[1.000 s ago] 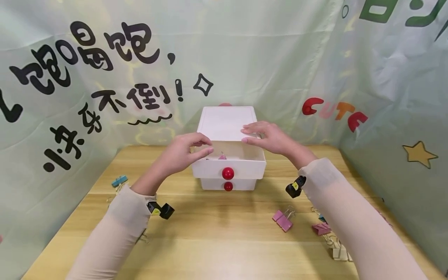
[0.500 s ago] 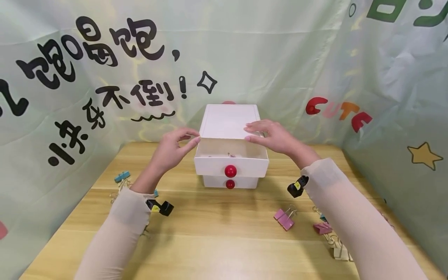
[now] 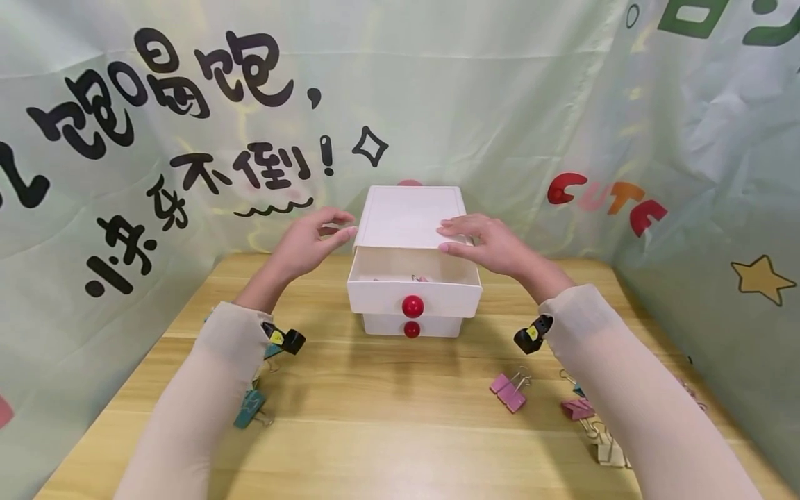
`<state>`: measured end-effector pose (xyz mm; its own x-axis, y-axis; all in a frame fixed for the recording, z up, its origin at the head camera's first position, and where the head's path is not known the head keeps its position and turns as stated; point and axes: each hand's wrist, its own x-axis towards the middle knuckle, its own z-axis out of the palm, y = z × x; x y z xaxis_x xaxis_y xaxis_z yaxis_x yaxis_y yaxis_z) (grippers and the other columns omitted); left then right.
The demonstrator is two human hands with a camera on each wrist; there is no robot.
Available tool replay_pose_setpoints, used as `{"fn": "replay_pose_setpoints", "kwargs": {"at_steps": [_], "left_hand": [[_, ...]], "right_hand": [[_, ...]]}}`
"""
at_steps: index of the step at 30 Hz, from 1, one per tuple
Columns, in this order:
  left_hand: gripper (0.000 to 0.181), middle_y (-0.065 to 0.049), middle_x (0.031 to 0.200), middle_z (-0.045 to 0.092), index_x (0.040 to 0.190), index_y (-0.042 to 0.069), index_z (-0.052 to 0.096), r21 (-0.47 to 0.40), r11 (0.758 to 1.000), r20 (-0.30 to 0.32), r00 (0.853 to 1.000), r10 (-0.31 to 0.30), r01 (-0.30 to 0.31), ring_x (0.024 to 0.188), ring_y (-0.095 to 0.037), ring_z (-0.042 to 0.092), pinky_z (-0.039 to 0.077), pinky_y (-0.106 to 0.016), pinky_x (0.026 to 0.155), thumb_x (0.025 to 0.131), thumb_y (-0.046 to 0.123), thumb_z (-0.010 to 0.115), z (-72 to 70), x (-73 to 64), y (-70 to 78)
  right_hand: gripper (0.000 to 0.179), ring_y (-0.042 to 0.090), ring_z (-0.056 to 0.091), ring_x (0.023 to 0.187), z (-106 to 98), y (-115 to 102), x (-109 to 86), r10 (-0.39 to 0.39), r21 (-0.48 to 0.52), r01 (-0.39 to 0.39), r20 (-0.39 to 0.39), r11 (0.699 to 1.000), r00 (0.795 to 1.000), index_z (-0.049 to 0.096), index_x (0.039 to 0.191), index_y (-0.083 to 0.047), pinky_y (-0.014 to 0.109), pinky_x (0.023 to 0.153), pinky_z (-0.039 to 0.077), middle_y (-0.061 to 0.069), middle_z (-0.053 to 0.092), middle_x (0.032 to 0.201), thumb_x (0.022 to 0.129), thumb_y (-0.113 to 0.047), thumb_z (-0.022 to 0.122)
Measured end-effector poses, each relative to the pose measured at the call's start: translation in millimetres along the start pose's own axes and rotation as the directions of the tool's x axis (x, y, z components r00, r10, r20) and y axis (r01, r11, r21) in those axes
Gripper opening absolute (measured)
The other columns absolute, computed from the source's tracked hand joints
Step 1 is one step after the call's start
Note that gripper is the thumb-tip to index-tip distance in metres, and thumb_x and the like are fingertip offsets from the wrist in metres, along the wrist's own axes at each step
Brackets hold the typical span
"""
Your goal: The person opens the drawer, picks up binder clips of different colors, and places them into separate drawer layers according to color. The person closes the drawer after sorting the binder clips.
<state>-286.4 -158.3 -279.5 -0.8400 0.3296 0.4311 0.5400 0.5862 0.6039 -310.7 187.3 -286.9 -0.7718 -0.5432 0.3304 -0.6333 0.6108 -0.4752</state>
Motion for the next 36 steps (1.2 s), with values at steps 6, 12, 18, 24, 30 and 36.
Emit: {"fn": "replay_pose_setpoints", "kwargs": {"at_steps": [6,12,18,24,30,36], "left_hand": [[0.051,-0.006,0.139,0.054,0.132,0.014,0.06,0.043,0.999,0.075,0.997,0.003,-0.006,0.125,-0.03,0.053,0.043,-0.044,0.104,0.094,0.049,0.06,1.9,17.7,2.1],[0.046,-0.006,0.138,0.055,0.13,0.013,0.06,0.024,0.998,0.145,0.988,0.049,-0.053,0.131,-0.03,0.046,0.036,-0.044,0.109,0.096,0.044,0.059,7.6,30.0,0.2],[0.044,-0.004,0.136,0.057,0.13,0.015,0.062,0.009,0.998,0.186,0.981,0.054,-0.056,0.133,-0.024,0.043,0.033,-0.047,0.11,0.096,0.042,0.059,15.9,33.2,-8.4],[0.046,-0.002,0.14,0.054,0.132,0.016,0.061,0.012,0.997,0.206,0.976,0.073,-0.077,0.137,-0.022,0.038,0.028,-0.05,0.112,0.096,0.043,0.058,21.6,31.4,-12.4],[0.049,-0.001,0.147,0.048,0.135,0.016,0.059,0.045,0.994,0.212,0.973,0.091,-0.103,0.144,-0.019,0.026,0.019,-0.049,0.116,0.096,0.045,0.057,25.9,31.7,-13.7],[0.051,-0.002,0.149,0.045,0.137,0.016,0.058,0.094,0.988,0.219,0.97,0.103,-0.126,0.145,-0.019,0.024,0.018,-0.047,0.117,0.096,0.046,0.056,30.1,35.0,-10.1]], "right_hand": [[0.048,0.023,0.044,0.132,0.7,-1.0,-0.5,-0.001,-0.001,0.001,0.004,1.0,1.0,0.065,0.13,-0.019,0.05,0.109,0.032,-0.001,0.054,0.141,0.091,-0.046,0.067],[0.049,0.023,0.043,0.133,2.0,-1.2,-0.7,-0.006,-0.01,0.006,0.009,1.0,1.0,0.065,0.131,-0.02,0.05,0.11,0.031,-0.002,0.054,0.141,0.091,-0.047,0.066],[0.049,0.023,0.043,0.133,3.2,-1.3,0.3,-0.008,-0.005,0.008,0.011,1.0,1.0,0.065,0.131,-0.02,0.05,0.11,0.031,-0.003,0.054,0.141,0.091,-0.047,0.067],[0.048,0.022,0.042,0.134,2.6,-2.1,0.3,-0.008,-0.008,0.008,0.008,1.0,1.0,0.065,0.131,-0.02,0.05,0.11,0.03,-0.003,0.054,0.141,0.091,-0.046,0.067],[0.049,0.023,0.042,0.133,2.4,-1.2,-0.7,0.001,-0.009,0.0,0.007,1.0,1.0,0.065,0.131,-0.02,0.051,0.11,0.031,-0.003,0.053,0.142,0.091,-0.048,0.066],[0.049,0.023,0.042,0.133,0.5,0.2,-2.2,-0.005,-0.002,0.005,0.0,1.0,1.0,0.065,0.131,-0.019,0.051,0.11,0.031,-0.003,0.054,0.141,0.091,-0.048,0.066]]}}
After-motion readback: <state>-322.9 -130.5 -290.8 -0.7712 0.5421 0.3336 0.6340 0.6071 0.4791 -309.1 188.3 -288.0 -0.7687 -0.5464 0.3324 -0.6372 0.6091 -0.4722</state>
